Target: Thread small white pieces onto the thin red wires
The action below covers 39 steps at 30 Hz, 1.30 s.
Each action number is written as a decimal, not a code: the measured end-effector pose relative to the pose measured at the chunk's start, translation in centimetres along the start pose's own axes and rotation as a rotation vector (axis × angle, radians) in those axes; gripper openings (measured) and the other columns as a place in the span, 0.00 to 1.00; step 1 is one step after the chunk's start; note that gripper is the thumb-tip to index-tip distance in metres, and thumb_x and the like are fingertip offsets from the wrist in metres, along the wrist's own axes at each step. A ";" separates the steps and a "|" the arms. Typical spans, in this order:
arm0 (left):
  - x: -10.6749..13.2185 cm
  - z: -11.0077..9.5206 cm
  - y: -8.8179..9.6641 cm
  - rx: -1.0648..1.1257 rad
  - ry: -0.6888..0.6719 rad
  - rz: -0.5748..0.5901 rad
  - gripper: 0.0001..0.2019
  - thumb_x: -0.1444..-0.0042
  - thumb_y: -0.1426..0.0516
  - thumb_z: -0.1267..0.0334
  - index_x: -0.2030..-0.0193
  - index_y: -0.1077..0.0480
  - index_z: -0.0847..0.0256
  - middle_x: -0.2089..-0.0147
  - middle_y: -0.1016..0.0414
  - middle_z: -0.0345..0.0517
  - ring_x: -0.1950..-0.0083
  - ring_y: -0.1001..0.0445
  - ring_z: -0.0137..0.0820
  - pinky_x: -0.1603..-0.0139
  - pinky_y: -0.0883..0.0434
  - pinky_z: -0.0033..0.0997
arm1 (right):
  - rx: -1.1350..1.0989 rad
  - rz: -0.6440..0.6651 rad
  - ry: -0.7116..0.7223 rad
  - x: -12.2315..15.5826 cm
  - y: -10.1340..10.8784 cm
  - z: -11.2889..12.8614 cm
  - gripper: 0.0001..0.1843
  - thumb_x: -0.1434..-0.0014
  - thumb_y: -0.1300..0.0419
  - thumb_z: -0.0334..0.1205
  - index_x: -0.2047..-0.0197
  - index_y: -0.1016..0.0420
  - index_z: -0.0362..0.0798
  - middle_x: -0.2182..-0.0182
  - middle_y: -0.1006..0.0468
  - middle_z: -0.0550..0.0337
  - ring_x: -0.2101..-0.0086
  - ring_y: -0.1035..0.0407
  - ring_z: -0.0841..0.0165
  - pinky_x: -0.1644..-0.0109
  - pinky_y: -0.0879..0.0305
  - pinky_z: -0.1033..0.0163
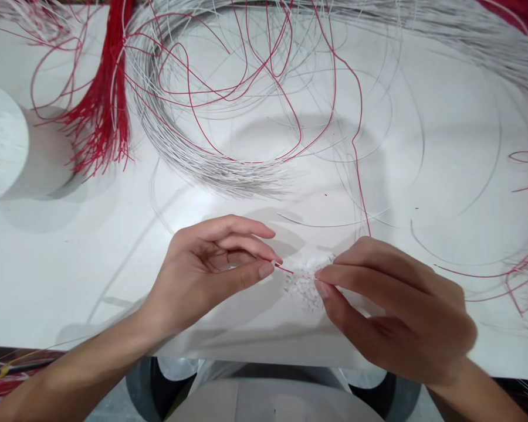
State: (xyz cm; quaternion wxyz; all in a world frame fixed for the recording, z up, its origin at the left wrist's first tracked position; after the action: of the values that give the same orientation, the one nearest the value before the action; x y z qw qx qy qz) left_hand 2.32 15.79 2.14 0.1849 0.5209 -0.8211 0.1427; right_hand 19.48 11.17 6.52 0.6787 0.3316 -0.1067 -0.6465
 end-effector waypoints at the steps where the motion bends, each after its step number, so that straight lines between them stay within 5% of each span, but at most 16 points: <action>1: 0.0 0.0 0.0 0.006 0.007 0.000 0.11 0.53 0.35 0.70 0.62 0.26 0.58 0.68 0.19 0.42 0.68 0.21 0.33 0.69 0.22 0.27 | 0.001 0.001 0.000 0.0 0.0 0.0 0.11 0.49 0.43 0.21 0.73 0.28 0.47 0.78 0.28 0.62 0.75 0.31 0.72 0.75 0.33 0.66; 20: -0.5 1.3 0.1 0.223 0.159 0.025 0.10 0.57 0.33 0.73 0.66 0.24 0.58 0.72 0.20 0.37 0.71 0.22 0.25 0.69 0.25 0.17 | -0.029 -0.094 0.050 0.1 0.6 0.1 0.11 0.50 0.42 0.20 0.67 0.28 0.45 0.77 0.28 0.61 0.75 0.33 0.71 0.76 0.36 0.65; 39: -0.6 1.2 0.2 0.207 0.132 0.032 0.10 0.57 0.33 0.73 0.67 0.24 0.59 0.72 0.19 0.39 0.72 0.21 0.27 0.70 0.24 0.19 | -0.011 -0.083 0.038 0.1 0.6 0.1 0.09 0.50 0.42 0.22 0.68 0.28 0.45 0.77 0.28 0.61 0.75 0.33 0.71 0.76 0.35 0.66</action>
State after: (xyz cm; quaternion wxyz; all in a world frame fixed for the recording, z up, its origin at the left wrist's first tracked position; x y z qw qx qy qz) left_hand 2.17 15.91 0.82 0.1812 0.5134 -0.7963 0.2636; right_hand 19.92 11.00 6.96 0.6550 0.3442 -0.0761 -0.6683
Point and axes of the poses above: each hand's wrist, its own x-axis away from the middle knuckle, its own y-axis out of the back of the hand, z = x × y, the point moved 5 cm from there along -x, towards the middle knuckle
